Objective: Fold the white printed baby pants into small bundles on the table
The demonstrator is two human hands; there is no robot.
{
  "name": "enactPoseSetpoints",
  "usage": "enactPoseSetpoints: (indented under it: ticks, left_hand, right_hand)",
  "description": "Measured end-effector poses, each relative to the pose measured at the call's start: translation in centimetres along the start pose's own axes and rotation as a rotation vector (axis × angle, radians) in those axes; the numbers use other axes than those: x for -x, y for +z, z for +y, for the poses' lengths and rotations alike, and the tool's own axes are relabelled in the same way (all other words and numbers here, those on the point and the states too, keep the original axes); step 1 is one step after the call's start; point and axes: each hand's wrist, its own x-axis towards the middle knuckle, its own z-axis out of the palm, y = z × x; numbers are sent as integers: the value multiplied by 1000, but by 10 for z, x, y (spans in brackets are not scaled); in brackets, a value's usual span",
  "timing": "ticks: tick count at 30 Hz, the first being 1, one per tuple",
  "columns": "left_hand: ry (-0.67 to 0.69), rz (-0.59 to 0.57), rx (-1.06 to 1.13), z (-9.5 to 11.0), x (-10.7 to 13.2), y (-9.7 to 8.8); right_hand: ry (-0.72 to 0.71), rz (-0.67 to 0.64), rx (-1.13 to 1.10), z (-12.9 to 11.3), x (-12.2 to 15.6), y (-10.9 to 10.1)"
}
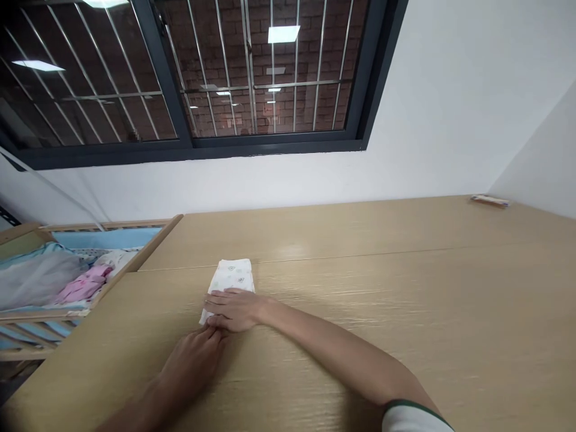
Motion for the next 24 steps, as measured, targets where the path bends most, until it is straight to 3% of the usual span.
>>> enactPoseSetpoints:
  ticks: [1,7,12,15,18,21,24]
  left_hand:
    - [1,-57,-31,-2,-2,0]
    - [-77,-134,39,-12,-13,-10]
    - [-103,-132,118,-34,-17,-16]
    - [-66,-34,177,-54,-17,-3]
    - [74,137,253,-73,-17,13]
    - [186,254,275,-81,-17,22]
    - [216,274,260,-79,-18,20]
  right_hand:
    - [18,-9,28,9,-2,0]
    - [169,20,110,58,-14,-27]
    - [149,96,173,71,-15,-31]
    - [148,213,279,56,-7,-30]
    - [175,279,366,26,11,-34]
    - [220,179,361,-6,32,-37]
    - [254,53,339,-26,51,-33]
